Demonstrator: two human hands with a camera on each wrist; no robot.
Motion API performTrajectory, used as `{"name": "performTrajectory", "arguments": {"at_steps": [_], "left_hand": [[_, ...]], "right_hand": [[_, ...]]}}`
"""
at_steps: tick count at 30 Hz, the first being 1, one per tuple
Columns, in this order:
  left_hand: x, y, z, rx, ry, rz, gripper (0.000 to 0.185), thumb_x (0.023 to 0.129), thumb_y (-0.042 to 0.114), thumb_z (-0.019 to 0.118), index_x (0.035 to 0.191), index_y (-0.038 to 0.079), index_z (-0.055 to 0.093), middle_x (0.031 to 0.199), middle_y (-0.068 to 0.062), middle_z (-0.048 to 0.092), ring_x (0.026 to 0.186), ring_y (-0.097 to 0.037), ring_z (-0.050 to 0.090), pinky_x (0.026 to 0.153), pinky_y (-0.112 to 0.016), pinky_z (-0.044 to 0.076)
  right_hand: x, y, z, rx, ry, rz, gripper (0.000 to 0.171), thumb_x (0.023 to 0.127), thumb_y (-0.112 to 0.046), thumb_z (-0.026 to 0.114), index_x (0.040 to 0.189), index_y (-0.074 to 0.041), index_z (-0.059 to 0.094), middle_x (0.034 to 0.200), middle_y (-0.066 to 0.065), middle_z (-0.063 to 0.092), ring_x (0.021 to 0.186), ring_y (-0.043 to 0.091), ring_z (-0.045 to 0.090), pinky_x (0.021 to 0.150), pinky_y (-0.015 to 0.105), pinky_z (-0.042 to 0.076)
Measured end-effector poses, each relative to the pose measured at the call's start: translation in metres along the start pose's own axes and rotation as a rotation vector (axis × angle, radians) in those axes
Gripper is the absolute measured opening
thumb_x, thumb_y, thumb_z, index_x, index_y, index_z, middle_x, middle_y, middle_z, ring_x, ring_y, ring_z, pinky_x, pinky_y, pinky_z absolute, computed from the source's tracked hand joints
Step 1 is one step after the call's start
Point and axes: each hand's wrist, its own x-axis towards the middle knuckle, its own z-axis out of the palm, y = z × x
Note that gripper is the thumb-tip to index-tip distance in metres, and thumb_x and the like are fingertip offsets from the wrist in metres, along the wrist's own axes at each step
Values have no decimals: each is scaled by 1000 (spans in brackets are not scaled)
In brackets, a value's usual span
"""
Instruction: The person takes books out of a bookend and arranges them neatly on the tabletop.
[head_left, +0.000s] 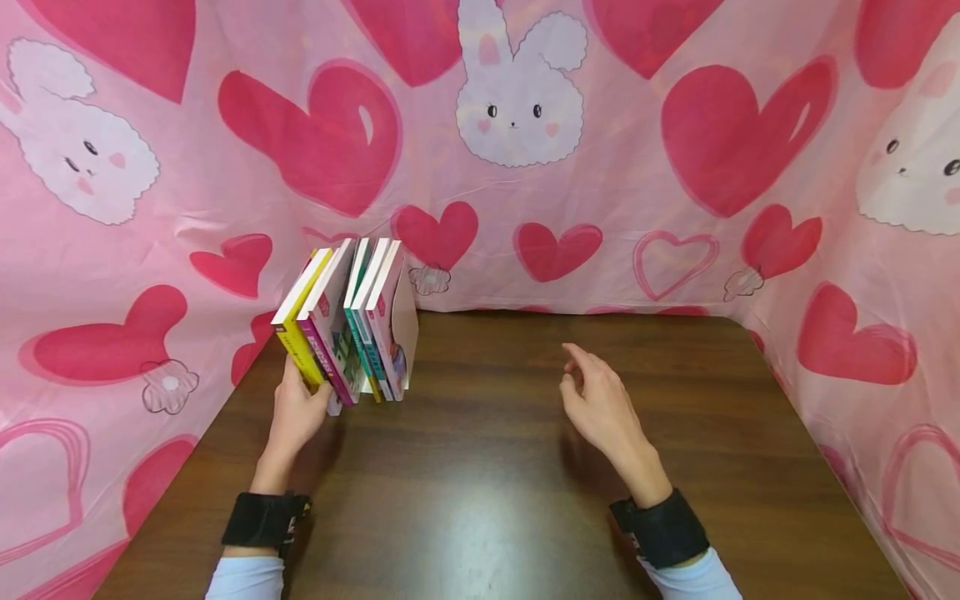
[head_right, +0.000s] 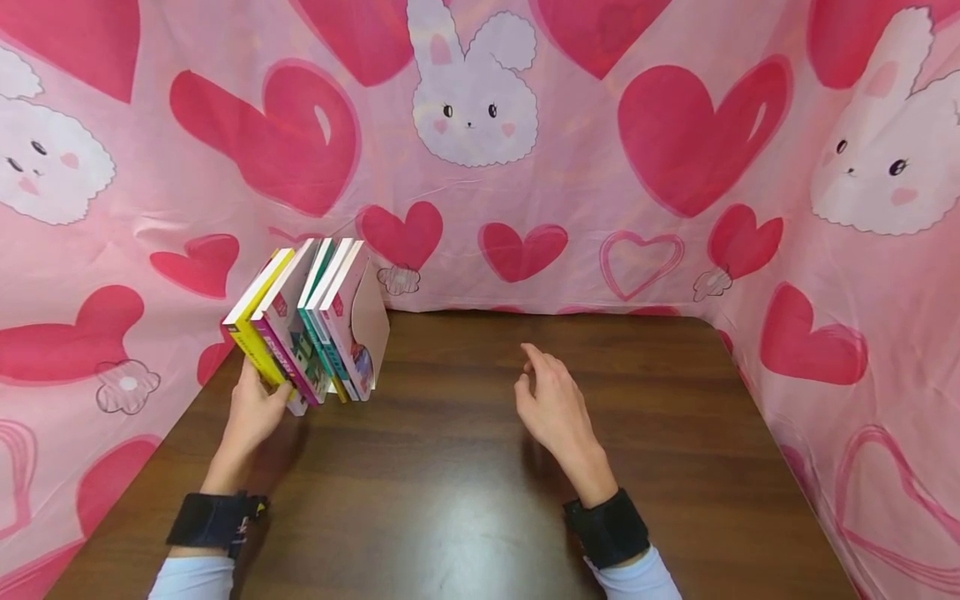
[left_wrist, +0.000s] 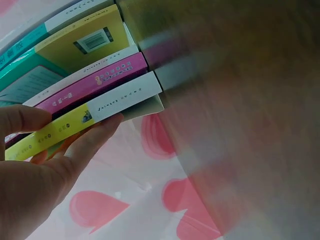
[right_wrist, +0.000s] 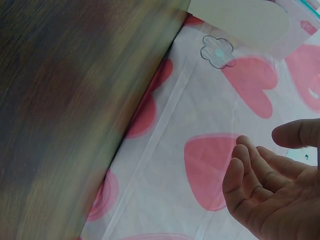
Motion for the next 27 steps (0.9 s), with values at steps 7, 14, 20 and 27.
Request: {"name": "performTrajectory", "arguments": {"at_steps": [7,14,20,27], "left_hand": [[-3,0,-2,13,-13,6,66,98,-7,59,155,-3,26,148,-37,46,128,-54,54,101,-70,45],[-7,1,-3,38,-12,23,64,98,-8,59,153,-4,27,146,-38,48,126,-54,54,103,-69,44],[-15,2,-7,58,-21,26,60,98,-9,58,150,-7,29,142,-40,50,124,-56,56,102,-71,45],[-23,3,-9,74,-5,32,58,97,-9,59,148,-7,31,138,-40,53,120,-55,59,98,-70,48]], "right_hand": [[-1,0,-1,-1,5,5,46,99,-10,57,144,-5,60,109,10,69,86,22,57,71,39,48],[-1,0,-2,-5,5,8,46,99,-11,57,144,-5,60,110,12,69,85,23,56,71,39,47],[-2,0,-2,-7,-1,18,46,99,-11,57,144,-5,60,109,10,68,85,23,56,71,39,47],[-1,0,-3,-8,11,4,45,99,-11,57,143,-5,60,108,9,69,85,24,57,71,40,48]]}}
